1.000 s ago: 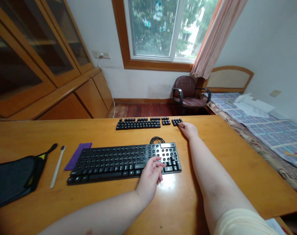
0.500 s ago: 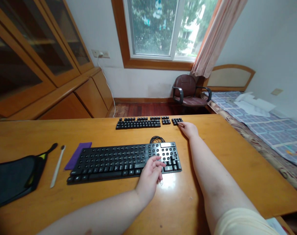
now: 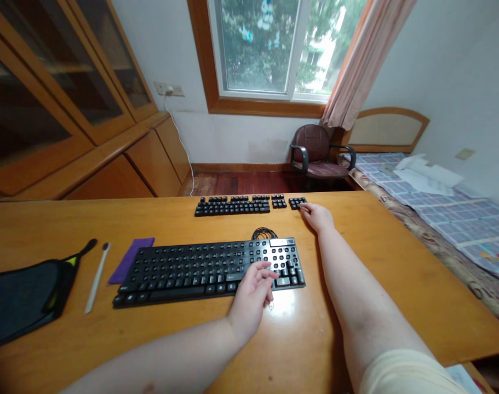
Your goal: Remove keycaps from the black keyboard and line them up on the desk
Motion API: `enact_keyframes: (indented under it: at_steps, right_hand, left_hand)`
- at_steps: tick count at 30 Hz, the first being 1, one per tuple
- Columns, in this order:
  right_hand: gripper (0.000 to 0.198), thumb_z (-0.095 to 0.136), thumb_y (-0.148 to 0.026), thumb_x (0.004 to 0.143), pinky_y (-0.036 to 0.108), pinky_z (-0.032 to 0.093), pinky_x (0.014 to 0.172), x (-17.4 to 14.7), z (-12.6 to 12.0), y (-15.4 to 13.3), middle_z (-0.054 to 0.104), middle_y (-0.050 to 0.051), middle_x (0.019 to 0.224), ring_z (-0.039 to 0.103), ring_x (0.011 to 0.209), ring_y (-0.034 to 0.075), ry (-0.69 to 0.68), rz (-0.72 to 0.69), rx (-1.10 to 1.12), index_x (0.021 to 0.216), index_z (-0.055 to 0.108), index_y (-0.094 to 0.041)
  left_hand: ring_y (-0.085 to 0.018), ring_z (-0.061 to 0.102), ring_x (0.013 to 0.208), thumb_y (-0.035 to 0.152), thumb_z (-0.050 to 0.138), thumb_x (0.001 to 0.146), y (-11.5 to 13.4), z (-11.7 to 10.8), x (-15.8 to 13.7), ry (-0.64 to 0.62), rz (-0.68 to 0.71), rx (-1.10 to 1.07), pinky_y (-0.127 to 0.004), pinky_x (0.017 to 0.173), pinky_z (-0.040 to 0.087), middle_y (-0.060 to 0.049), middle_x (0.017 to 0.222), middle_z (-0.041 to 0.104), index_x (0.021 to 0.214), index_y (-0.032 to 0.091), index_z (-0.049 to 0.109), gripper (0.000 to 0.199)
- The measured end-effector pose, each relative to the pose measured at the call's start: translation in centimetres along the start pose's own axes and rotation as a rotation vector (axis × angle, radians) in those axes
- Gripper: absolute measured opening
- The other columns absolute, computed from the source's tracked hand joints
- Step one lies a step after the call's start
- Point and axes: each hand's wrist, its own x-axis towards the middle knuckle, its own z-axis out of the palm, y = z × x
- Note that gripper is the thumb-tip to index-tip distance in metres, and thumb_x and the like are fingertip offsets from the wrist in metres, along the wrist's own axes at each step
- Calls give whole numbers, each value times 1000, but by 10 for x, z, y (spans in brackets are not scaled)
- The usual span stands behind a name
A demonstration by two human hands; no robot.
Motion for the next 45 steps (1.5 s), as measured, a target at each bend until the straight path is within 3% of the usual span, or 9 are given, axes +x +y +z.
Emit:
enact_keyframes:
  at_steps: [7,13,16,20,23,25,30,38,45]
  right_hand:
    - [36,49,-41,82,30,46,67,-1,-1,-1,71,6,99,65,84,23,21,11,2,111,65,-27]
    - [39,40,-43,86,30,44,70,-14,-12,-2,69,10,88,61,83,23,266,38,169,88,70,-17]
    - [45,36,-47,87,30,45,69,-33,-20,-14,66,10,81,59,79,21,411,41,359,82,68,-15]
    - [60,23,-53,92,27,42,60,-76,-35,-43,60,7,70,56,66,16,600,221,719,76,66,-13]
    - [60,22,-58,90,24,32,44,-113,-48,-66,47,0,49,45,46,13,412,265,911,69,60,-16]
    - [47,33,-57,88,23,32,42,-129,-56,-78,47,-2,51,44,44,12,313,211,972,69,53,-19]
    - [28,52,-40,82,25,38,49,-132,-67,-86,52,-1,50,49,47,13,69,-32,677,63,53,-19]
    - [24,52,-36,80,27,41,56,-126,-72,-82,60,3,56,56,55,17,47,-74,461,62,56,-20]
    - [31,50,-38,83,26,41,52,-126,-75,-92,56,0,47,53,47,15,-53,-72,503,57,52,-21]
  left_hand:
    - [-4,45,50,15,44,81,0,-1,0,-7,-2,8,-18,46,34,-2,91,56,105,17,44,24]
    - [-7,48,55,18,44,83,4,0,-3,-43,56,150,-20,51,40,-4,92,58,101,17,49,19]
    - [-13,55,71,18,45,84,10,-3,-11,-120,229,426,-26,64,46,-5,93,60,100,18,55,19]
    - [-19,54,99,15,48,81,15,-5,-19,-301,577,830,-36,90,42,-5,102,62,99,20,59,21]
    - [-21,48,115,19,50,81,13,-4,-22,-354,664,1049,-41,104,32,-6,120,58,109,20,57,29]
    - [-24,37,127,25,50,83,9,-3,-22,-341,660,1204,-44,110,23,-8,134,48,121,19,52,39]
    - [-25,20,137,39,37,90,4,-3,-21,-373,646,1462,-46,113,14,-8,148,30,139,15,32,54]
    - [-28,19,137,44,34,90,2,-5,-19,-426,599,1546,-46,112,10,-11,148,28,141,11,28,62]
    - [-28,19,137,43,36,90,2,-5,-19,-420,595,1550,-45,113,9,-10,149,28,142,11,27,61]
